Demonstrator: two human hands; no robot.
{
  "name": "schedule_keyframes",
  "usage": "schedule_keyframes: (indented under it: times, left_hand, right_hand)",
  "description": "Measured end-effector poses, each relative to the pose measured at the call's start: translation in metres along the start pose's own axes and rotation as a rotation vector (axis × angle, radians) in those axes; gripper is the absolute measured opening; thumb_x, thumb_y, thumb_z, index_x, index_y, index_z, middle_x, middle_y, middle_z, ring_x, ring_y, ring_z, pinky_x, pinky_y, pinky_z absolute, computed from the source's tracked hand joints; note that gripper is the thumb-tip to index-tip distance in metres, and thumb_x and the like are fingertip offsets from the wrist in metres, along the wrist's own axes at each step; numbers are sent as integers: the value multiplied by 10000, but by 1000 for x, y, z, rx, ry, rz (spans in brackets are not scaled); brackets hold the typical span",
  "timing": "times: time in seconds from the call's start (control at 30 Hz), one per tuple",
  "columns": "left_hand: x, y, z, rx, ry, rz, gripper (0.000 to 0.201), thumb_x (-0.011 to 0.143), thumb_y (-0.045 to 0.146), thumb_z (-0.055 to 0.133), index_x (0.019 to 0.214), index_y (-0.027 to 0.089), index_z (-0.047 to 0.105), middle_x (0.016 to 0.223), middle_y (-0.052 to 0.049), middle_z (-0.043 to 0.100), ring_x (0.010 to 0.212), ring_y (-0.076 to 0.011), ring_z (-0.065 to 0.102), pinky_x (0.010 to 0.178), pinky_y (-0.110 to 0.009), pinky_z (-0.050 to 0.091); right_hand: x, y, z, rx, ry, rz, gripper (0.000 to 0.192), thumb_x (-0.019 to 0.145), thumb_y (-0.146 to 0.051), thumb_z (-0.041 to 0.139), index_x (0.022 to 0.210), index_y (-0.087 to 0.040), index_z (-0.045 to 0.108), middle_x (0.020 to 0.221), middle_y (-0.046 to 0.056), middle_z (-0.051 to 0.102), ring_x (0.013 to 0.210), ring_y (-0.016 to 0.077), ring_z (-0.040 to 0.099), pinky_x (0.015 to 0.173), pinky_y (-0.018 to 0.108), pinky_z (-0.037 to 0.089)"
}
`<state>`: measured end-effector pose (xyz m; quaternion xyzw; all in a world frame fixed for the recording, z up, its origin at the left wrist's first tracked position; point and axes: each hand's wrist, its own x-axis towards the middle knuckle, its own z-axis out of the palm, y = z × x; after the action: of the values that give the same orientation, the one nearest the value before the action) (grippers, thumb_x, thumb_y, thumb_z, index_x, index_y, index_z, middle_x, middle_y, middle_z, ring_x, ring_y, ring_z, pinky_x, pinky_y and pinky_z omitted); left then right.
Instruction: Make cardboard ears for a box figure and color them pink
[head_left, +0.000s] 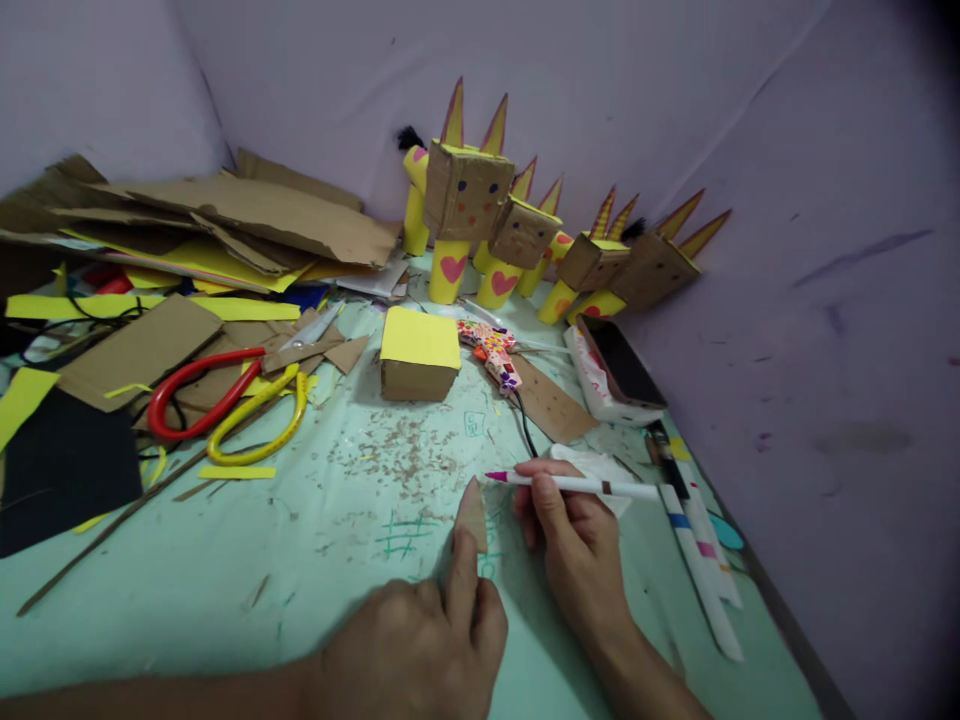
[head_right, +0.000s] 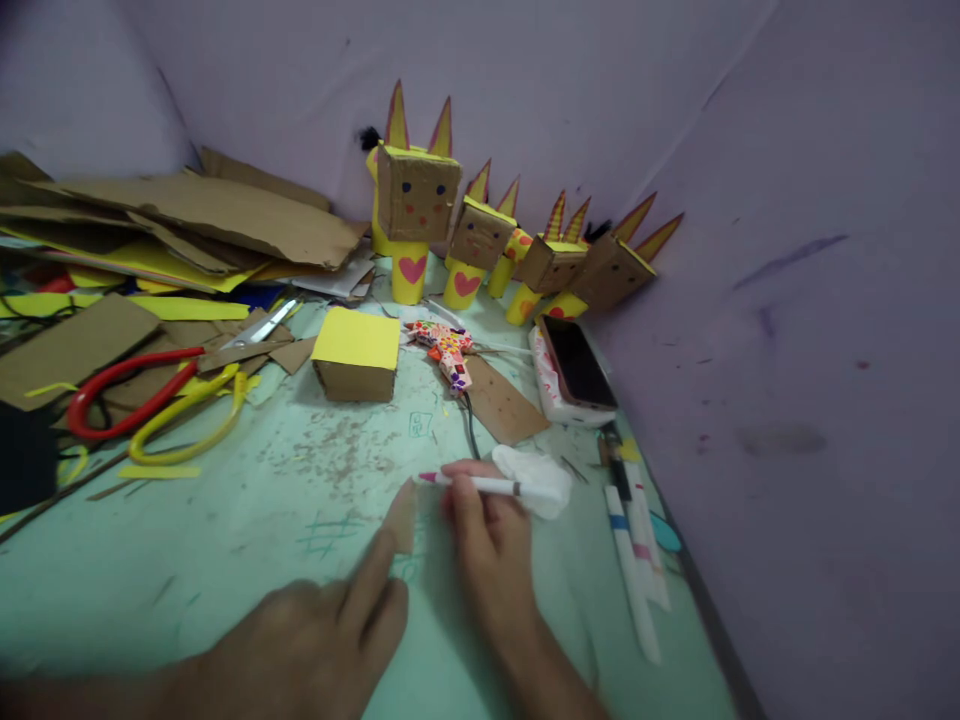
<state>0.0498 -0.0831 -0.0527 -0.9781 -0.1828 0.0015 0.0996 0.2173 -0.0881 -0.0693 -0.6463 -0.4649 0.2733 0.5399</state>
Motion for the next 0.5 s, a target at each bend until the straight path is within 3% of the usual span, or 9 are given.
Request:
schedule_keyframes:
  times: [0.13,0.33,0.5]
  left_hand:
    - [0,-1,-3,-22,3,-17,257,817,143,351,1000,100,526,1155,-345,564,323,-178,552,271,-293,437]
    - [0,-4,-3,-17,68,-13,239,804,154,379,959,124,559,1081,-292,633,312,-186,548,271,-294,444]
    - [-1,-3,1,-3,109,7,258,793,158,382,968,108,564,1081,-307,624,311,-189,548,264,-288,434]
  right_hand:
    - [5,0,2,76,-131,85,270,889,-411,472,920,-178,605,607,-23,517,469,98,436,430,215,337]
    - [6,-2,1,18,-152,52,244,890,-367,479,922,-177,628,609,-20,528,488,98,442,446,220,330]
    - [8,-2,3,2,-153,54,256,885,-365,479,943,-176,641,626,-11,547,500,104,446,447,226,327]
